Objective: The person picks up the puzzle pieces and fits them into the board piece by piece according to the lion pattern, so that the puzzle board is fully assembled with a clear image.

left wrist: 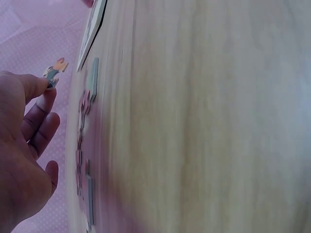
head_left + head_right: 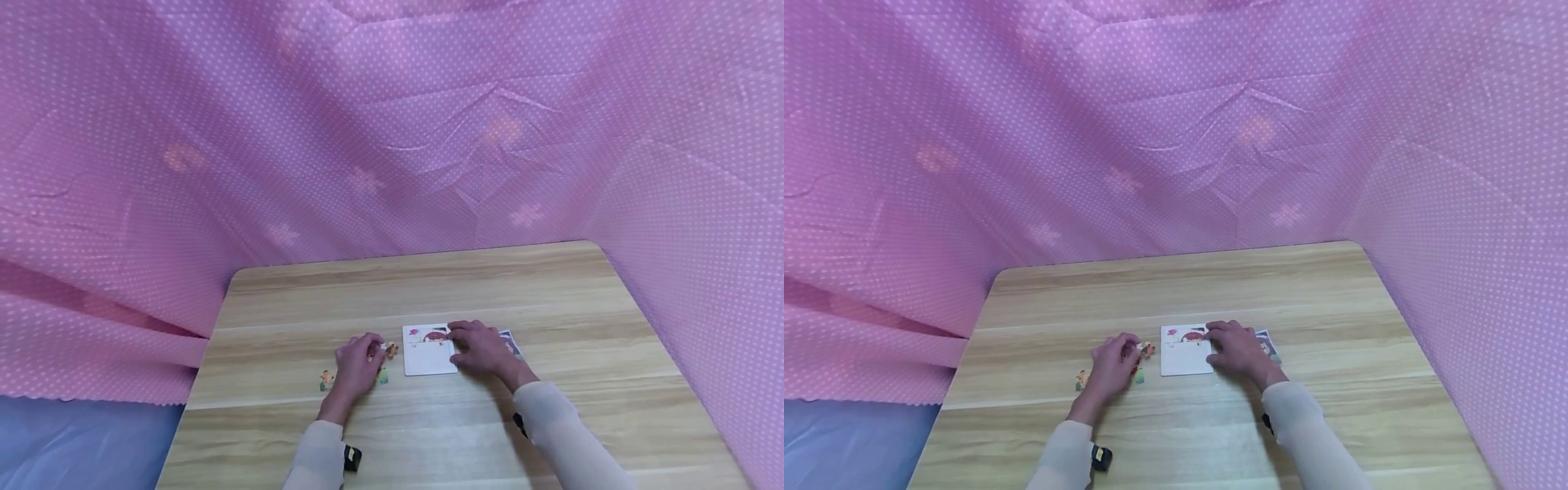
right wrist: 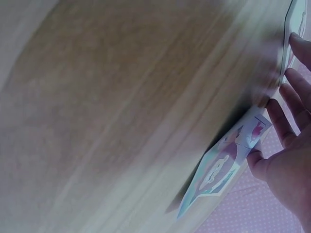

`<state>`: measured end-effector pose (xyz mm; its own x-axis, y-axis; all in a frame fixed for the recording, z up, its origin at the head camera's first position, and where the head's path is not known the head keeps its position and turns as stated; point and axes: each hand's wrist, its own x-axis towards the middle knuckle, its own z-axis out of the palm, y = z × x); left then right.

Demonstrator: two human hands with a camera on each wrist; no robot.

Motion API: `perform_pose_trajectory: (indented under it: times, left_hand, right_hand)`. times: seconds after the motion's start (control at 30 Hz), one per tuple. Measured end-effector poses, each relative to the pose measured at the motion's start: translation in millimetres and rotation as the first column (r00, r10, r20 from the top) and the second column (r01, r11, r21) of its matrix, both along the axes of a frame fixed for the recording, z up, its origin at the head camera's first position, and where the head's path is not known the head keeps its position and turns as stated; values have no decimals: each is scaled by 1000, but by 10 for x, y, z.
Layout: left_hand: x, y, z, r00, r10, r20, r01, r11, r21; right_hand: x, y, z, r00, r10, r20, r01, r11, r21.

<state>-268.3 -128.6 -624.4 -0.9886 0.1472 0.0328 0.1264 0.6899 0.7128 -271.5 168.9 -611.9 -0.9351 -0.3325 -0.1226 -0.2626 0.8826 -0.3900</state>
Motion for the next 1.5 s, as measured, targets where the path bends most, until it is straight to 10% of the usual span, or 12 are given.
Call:
perform_pose_trajectory:
  times: [1.5]
  left_hand:
    - [90,499,-31,999,-36,38,41,989,-144]
  right_hand:
    - [160,-45,117,999,-12,47,11,999,38]
